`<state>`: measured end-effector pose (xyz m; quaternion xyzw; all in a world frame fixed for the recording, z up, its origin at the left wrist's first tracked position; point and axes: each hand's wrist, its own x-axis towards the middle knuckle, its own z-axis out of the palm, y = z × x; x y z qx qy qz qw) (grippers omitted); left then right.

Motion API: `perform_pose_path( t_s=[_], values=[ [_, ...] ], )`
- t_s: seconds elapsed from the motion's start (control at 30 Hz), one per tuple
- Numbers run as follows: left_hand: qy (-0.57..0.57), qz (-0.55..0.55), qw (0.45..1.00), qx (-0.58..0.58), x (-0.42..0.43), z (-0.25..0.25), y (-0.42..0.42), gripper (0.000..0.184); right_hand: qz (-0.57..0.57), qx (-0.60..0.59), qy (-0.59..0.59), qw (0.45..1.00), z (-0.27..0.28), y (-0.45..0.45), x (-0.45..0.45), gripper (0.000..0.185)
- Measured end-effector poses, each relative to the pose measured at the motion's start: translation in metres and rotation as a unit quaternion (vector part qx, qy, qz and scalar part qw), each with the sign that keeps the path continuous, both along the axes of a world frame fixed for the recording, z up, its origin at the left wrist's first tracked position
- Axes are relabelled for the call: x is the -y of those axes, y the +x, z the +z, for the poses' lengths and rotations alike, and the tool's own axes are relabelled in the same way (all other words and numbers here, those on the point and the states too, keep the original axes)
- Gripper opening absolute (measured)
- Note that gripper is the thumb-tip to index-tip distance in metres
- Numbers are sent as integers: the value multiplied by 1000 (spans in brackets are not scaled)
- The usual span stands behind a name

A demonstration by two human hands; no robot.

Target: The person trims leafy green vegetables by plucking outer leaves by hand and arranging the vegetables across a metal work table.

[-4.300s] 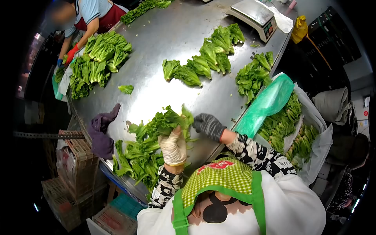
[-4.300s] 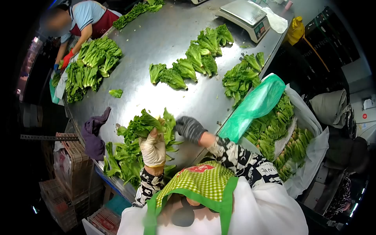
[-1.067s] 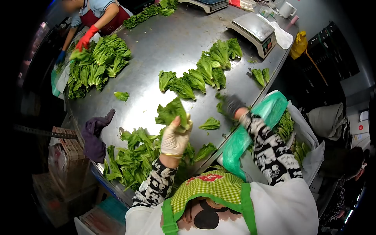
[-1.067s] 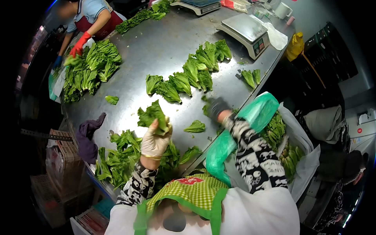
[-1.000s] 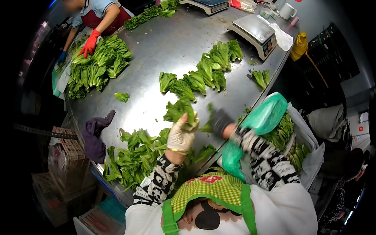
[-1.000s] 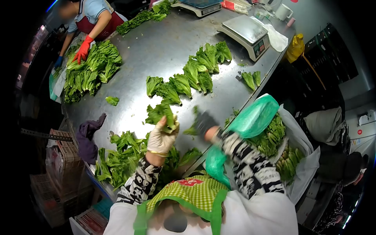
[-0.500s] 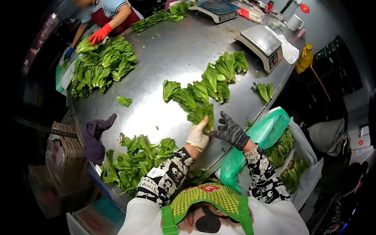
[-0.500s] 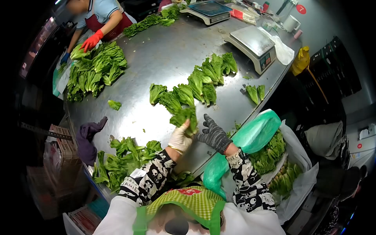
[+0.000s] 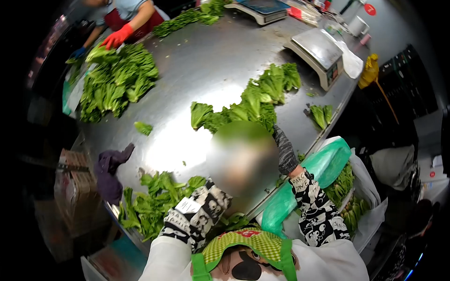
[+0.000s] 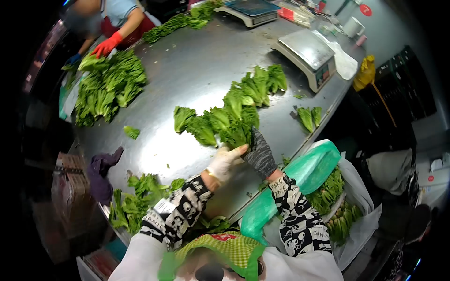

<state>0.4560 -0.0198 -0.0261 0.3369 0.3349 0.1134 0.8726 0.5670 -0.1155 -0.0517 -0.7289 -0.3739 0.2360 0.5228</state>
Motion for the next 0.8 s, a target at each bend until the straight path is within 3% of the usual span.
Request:
perform_pose_path(
  t_s=[0.03, 0.13, 0.2, 0.27, 0.33, 0.43, 0.53, 0.57, 0.7, 0.8],
  values=[
    [15, -40, 999, 4, -5, -2, -4, 49, 2, -125, 60, 990, 4, 9, -1, 76],
    [9, -92, 995, 43, -35, 1, -38, 44, -8, -83, 72, 994, 2, 56, 0, 76],
    [149, -11, 988, -49, -65, 0, -48, 40, -26, -51, 98, 994, -13, 94, 10, 76],
    [346, 126, 924, -100, -94, 6, -47, 32, -83, 80, 12, 993, -17, 123, 13, 79],
    [400, 169, 874, -218, -132, -1, -49, 47, -102, 126, -65, 985, -30, 143, 14, 80],
    [509, 161, 765, -360, -180, -59, -45, 69, -91, 209, -234, 945, -40, 153, 9, 80],
    [467, 73, 791, -388, -189, -73, -37, 70, -107, 291, -365, 878, -30, 135, -4, 83],
    [501, 63, 754, -420, -188, -71, -33, 67, -100, 295, -373, 874, -29, 134, -4, 87],
    [526, 44, 735, -425, -182, -51, -31, 63, -158, 298, -437, 834, -14, 120, -12, 91],
    [507, 35, 767, -391, -183, -49, -39, 60, -142, 417, -283, 852, -2, 93, -7, 90]
  ],
)
